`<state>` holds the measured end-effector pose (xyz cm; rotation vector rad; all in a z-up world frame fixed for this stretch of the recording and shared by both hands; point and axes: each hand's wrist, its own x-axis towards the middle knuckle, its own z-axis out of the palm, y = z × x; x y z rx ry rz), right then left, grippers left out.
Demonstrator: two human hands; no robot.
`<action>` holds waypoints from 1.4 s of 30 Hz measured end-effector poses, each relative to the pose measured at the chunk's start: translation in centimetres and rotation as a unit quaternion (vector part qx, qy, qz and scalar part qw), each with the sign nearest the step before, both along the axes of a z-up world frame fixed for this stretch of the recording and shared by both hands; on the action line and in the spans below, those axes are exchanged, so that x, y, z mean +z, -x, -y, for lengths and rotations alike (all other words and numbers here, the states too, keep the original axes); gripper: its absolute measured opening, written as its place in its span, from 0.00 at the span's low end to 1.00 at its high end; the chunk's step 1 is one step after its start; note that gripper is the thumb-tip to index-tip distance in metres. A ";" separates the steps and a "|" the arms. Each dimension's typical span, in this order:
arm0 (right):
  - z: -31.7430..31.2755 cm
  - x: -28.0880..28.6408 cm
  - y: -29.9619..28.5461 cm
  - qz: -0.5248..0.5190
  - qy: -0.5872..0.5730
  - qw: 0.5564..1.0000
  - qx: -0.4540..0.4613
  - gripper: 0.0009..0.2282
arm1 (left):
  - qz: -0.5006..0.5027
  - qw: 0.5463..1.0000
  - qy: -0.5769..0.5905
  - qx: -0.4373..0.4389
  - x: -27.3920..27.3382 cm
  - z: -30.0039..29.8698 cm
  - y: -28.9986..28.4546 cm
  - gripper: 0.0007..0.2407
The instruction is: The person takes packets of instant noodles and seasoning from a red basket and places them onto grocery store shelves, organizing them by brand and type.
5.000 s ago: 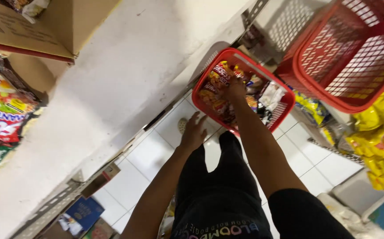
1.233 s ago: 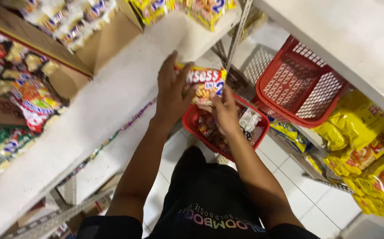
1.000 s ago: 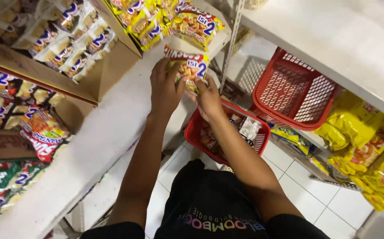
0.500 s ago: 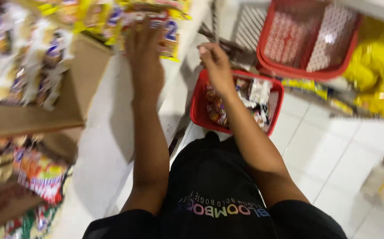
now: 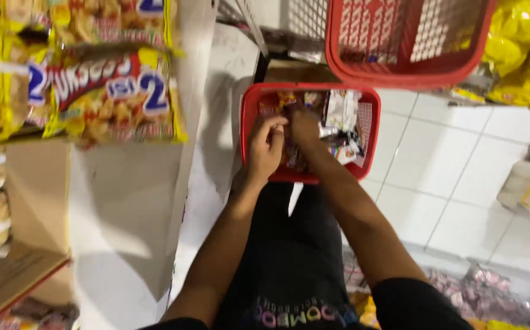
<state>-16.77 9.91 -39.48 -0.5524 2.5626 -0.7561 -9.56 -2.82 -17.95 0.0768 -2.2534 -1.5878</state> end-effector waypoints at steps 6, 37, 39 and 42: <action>5.5 -5.1 0.4 -0.026 -0.179 0.983 0.040 0.36 | 0.259 0.956 -0.041 0.132 -21.8 0.7 -4.4 0.08; -9.4 19.6 5.7 0.307 0.389 0.867 0.057 0.13 | 0.179 0.849 -0.416 0.271 -3.1 -9.6 -5.9 0.35; -9.9 25.8 6.6 0.257 0.387 0.881 0.092 0.18 | 0.021 0.957 -0.142 0.253 0.5 -8.6 -4.5 0.32; -8.6 33.0 8.4 0.230 0.390 0.887 0.088 0.18 | -0.079 0.939 -0.282 0.180 6.3 -6.5 -2.8 0.32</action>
